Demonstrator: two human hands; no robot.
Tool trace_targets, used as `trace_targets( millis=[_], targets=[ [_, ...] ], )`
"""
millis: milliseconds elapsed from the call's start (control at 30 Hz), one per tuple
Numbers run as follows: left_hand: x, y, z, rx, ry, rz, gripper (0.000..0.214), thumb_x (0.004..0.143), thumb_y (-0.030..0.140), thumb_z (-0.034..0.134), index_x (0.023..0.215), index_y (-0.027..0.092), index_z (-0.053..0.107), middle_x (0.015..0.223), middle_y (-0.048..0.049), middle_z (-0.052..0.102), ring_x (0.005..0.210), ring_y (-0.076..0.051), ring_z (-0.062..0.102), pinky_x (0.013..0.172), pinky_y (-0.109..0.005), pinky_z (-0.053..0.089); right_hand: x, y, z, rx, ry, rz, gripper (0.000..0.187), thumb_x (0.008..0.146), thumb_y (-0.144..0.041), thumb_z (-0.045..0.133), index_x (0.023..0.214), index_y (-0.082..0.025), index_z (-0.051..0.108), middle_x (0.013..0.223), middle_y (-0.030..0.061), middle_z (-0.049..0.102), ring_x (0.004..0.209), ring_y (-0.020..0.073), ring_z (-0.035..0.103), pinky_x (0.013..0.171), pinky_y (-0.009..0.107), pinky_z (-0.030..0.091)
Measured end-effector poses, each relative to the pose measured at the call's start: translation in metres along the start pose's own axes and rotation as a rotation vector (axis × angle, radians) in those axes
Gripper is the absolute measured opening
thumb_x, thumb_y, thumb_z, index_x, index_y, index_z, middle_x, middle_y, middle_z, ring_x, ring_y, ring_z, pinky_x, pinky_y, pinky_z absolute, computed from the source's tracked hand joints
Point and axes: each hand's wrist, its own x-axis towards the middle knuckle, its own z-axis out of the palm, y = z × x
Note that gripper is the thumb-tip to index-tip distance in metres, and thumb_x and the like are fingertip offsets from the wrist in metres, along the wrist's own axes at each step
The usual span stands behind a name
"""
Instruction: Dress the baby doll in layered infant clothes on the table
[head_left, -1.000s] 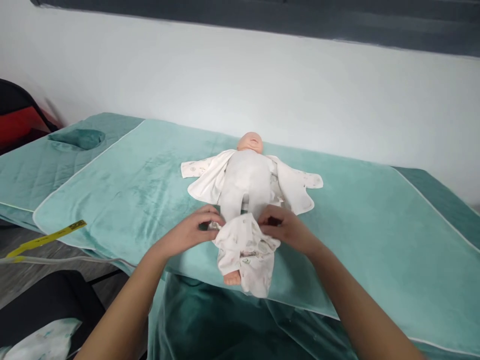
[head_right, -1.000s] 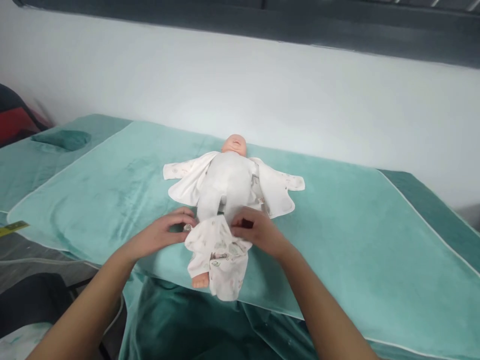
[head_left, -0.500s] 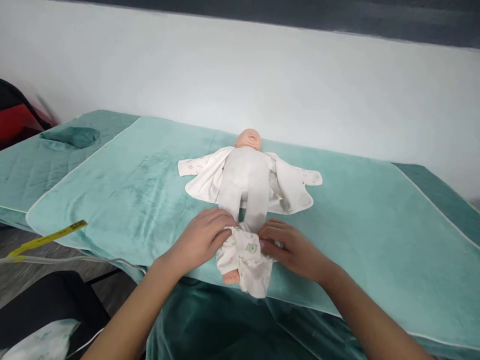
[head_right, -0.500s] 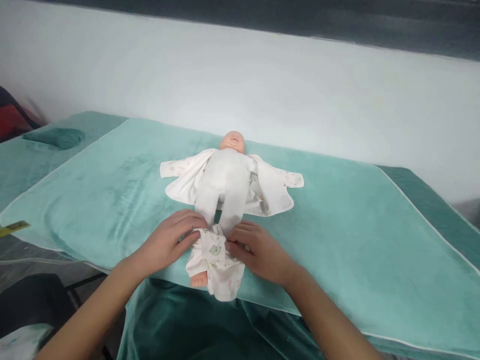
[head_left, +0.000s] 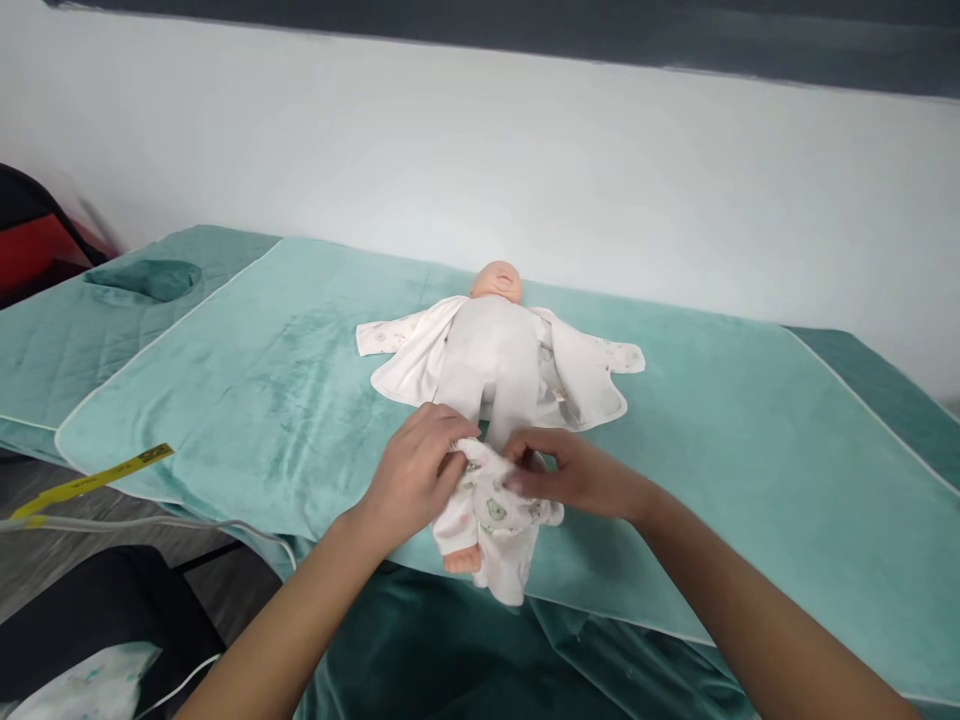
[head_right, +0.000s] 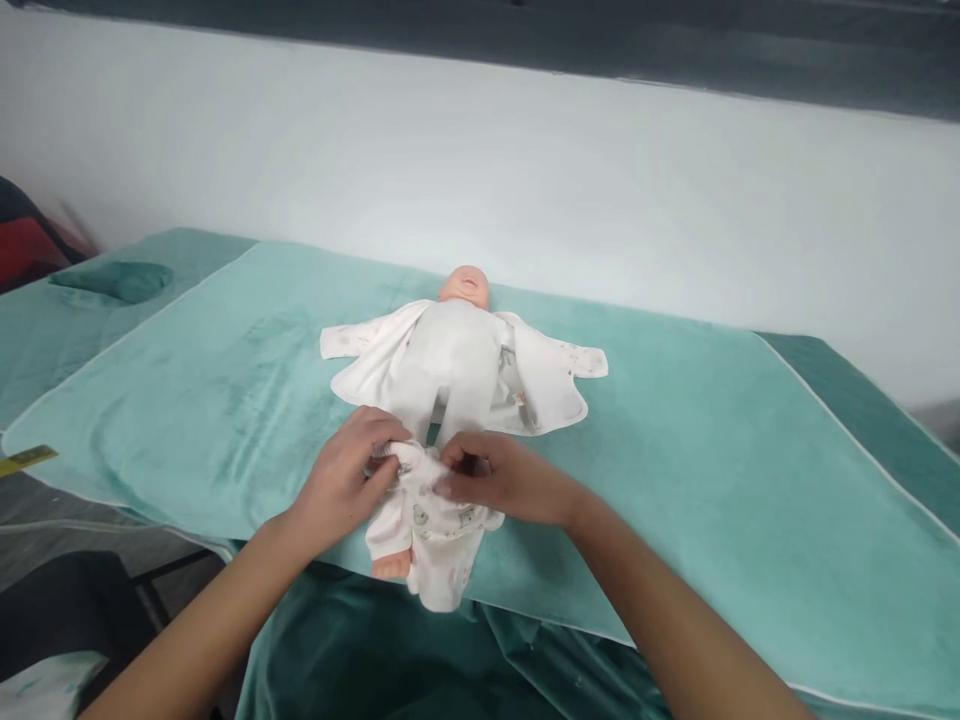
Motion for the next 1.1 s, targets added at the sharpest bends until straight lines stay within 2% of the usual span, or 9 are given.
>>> trace_targets(
  millis=[67,233,467,533,700,833,933,1000,1100],
  targets=[
    [0.001,-0.003,0.000,0.023,-0.041,-0.006,0.020,0.091,0.010,0.045,0.103,0.021,0.058,0.095,-0.0057,0.063,0.090,-0.019,0.057,0.079,-0.034,0.049,-0.002,0.003,-0.001,-0.075,0.004,0.017,0.027,0.086,-0.046,0.065,0.077,-0.022,0.058,0.074,-0.0027,0.053,0.068,0.0131,0.046,0.060,0.026,0.036],
    [0.002,-0.010,-0.001,0.037,-0.124,-0.130,0.011,0.091,0.017,0.047,0.087,0.021,0.057,0.091,-0.0044,0.061,0.082,-0.018,0.056,0.072,-0.032,0.045,-0.006,0.017,-0.004,-0.241,0.210,-0.025,0.035,0.090,-0.045,0.061,0.067,-0.020,0.051,0.070,-0.0026,0.047,0.066,0.0125,0.044,0.059,0.027,0.032],
    [-0.005,-0.029,-0.007,-0.005,-0.190,-0.326,0.008,0.082,0.022,0.057,0.076,0.023,0.052,0.073,0.0014,0.056,0.069,-0.017,0.052,0.064,-0.029,0.039,-0.021,0.033,-0.009,-0.386,-0.030,-0.059,0.040,0.097,-0.050,0.049,0.069,-0.022,0.050,0.069,-0.0007,0.050,0.069,0.0152,0.050,0.062,0.028,0.035],
    [-0.008,-0.035,-0.006,0.024,-0.211,-0.362,0.012,0.082,0.028,0.058,0.074,0.023,0.052,0.070,0.0013,0.055,0.066,-0.017,0.050,0.061,-0.029,0.036,-0.025,0.040,-0.011,-0.486,-0.021,-0.009,0.036,0.098,-0.049,0.047,0.074,-0.023,0.053,0.071,-0.0007,0.055,0.067,0.0155,0.052,0.060,0.028,0.033],
    [-0.006,-0.047,0.001,-0.017,-0.145,-0.431,0.031,0.088,0.046,0.056,0.069,0.023,0.050,0.069,0.0003,0.056,0.069,-0.018,0.053,0.064,-0.030,0.039,-0.020,0.061,-0.015,-0.625,0.308,0.080,0.031,0.097,-0.047,0.046,0.080,-0.023,0.055,0.075,0.0005,0.060,0.067,0.0174,0.054,0.059,0.029,0.034],
    [0.012,-0.055,0.009,-0.175,0.003,-0.367,0.026,0.086,0.040,0.061,0.071,0.021,0.052,0.113,-0.0080,0.064,0.109,-0.022,0.060,0.096,-0.035,0.045,0.003,0.067,-0.011,-0.535,0.614,-0.060,0.026,0.096,-0.044,0.048,0.084,-0.023,0.055,0.102,0.0078,0.064,0.091,0.0212,0.061,0.078,0.034,0.047],
    [0.028,-0.063,0.015,-0.261,0.008,-0.412,0.022,0.083,0.037,0.063,0.071,0.021,0.053,0.131,-0.0104,0.060,0.128,-0.026,0.052,0.106,-0.039,0.040,0.026,0.066,-0.012,-0.461,0.811,-0.157,0.024,0.094,-0.044,0.051,0.083,-0.023,0.054,0.129,0.0136,0.057,0.120,0.0251,0.056,0.099,0.040,0.044],
    [0.038,-0.068,0.018,-0.297,0.012,-0.475,0.023,0.083,0.037,0.062,0.071,0.021,0.052,0.125,-0.0093,0.064,0.119,-0.026,0.057,0.099,-0.038,0.043,0.040,0.066,-0.014,-0.402,0.857,-0.137,0.027,0.093,-0.046,0.052,0.079,-0.023,0.052,0.133,0.0144,0.056,0.122,0.0258,0.055,0.099,0.041,0.045],
    [0.052,-0.078,0.023,-0.263,0.053,-0.564,0.021,0.082,0.037,0.062,0.072,0.021,0.052,0.100,-0.0042,0.068,0.090,-0.020,0.061,0.081,-0.032,0.045,0.054,0.065,-0.021,-0.345,0.859,-0.078,0.029,0.092,-0.048,0.051,0.079,-0.023,0.053,0.124,0.0132,0.062,0.108,0.0245,0.060,0.088,0.038,0.049]
  ],
)
